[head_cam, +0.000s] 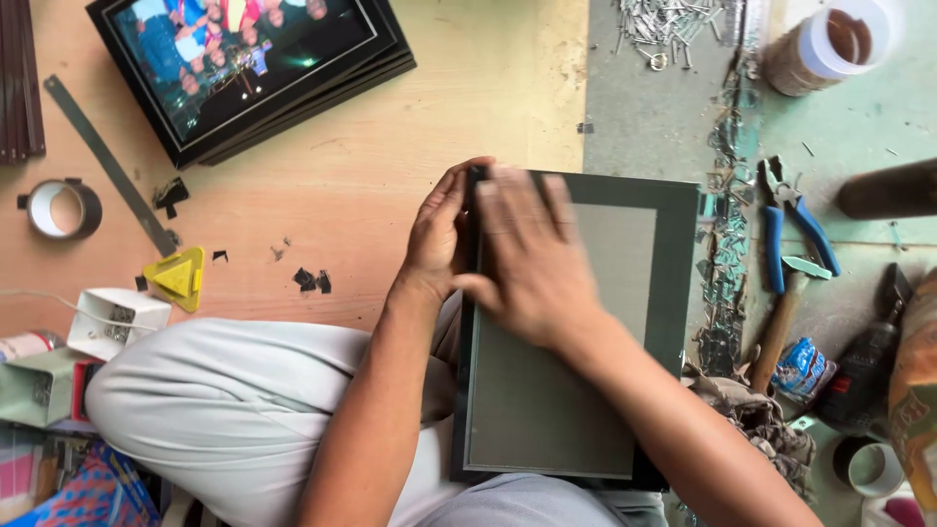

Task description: Apply adhesive tape to the edges of a frame backing and clean the glass/surface.

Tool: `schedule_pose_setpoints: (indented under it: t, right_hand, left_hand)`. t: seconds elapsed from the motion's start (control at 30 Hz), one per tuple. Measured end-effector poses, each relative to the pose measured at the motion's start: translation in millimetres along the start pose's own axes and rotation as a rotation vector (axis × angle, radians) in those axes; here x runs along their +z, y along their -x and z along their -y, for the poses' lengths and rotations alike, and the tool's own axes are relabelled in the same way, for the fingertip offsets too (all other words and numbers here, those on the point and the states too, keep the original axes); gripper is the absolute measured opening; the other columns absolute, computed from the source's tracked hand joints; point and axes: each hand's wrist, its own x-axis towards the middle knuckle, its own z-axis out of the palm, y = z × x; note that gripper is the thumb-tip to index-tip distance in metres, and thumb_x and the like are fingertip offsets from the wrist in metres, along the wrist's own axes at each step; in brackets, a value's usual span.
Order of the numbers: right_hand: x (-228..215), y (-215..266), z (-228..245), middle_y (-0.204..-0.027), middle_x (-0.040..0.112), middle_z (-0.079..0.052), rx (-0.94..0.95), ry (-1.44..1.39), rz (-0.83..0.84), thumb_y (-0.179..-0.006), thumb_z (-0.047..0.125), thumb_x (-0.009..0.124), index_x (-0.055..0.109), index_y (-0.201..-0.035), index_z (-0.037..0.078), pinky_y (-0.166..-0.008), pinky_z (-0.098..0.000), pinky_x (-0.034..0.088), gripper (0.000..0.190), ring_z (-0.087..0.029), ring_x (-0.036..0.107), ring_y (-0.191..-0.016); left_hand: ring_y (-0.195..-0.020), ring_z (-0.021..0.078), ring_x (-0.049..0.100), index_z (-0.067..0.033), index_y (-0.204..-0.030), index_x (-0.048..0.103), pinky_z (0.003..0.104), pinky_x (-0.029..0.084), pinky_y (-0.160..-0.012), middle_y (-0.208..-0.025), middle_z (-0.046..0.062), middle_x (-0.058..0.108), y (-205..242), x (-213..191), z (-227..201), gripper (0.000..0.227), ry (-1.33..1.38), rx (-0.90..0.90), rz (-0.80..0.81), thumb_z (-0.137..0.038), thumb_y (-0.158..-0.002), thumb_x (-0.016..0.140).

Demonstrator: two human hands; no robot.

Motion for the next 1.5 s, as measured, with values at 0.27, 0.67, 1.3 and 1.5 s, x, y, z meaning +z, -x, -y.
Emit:
schedule_pose_setpoints:
  t: [0.27,0.67,1.3,1.5]
  right_hand:
    - [-2,5,15,-0.167,0.024,-0.025,-0.072,-0.001,0.049,-0.096,0.074,0.033,0.028,-0.158,-0.008,-0.128,-0.0484,-0.002,0.103,-0.030,0.013,-0.159]
    - [-14,75,-77,-0.170,0.020,-0.028,0.325,-0.026,-0.007,-0.105,0.067,0.032,0.024,-0.161,-0.011,-0.128,-0.0511,-0.003,0.096,-0.033,0.013,-0.160]
    - [-15,137,-39,-0.168,0.029,-0.025,0.425,0.030,-0.055,-0.102,0.058,0.044,0.036,-0.157,-0.010,-0.127,-0.0589,0.000,0.088,-0.035,0.019,-0.160]
    - [-14,147,-26,-0.166,0.027,-0.029,0.391,0.044,-0.033,-0.100,0.061,0.044,0.035,-0.155,-0.014,-0.126,-0.0572,0.000,0.093,-0.037,0.018,-0.158]
  left_hand:
    - [-0.094,0.0124,0.069,-0.0068,-0.115,0.063,0.028,0.060,-0.083,-0.103,0.004,0.070,15,5,-8,0.030,0.051,-0.004,-0.075,-0.032,-0.103,0.054]
    - [-0.085,0.0065,0.062,-0.0092,-0.112,0.068,0.022,0.055,-0.080,-0.092,-0.001,0.067,11,4,-2,0.027,-0.485,0.221,-0.148,-0.010,-0.088,0.080]
    - [-0.092,0.0105,0.066,-0.0046,-0.135,0.062,0.028,0.057,-0.090,-0.099,0.007,0.072,20,12,-11,0.043,-0.703,0.217,-0.125,0.000,-0.093,0.068]
    - [-0.128,0.0302,0.047,-0.0064,-0.143,0.056,0.049,0.033,-0.108,-0.138,0.015,0.056,24,49,-6,0.051,-1.685,0.523,-0.178,-0.023,-0.096,0.067]
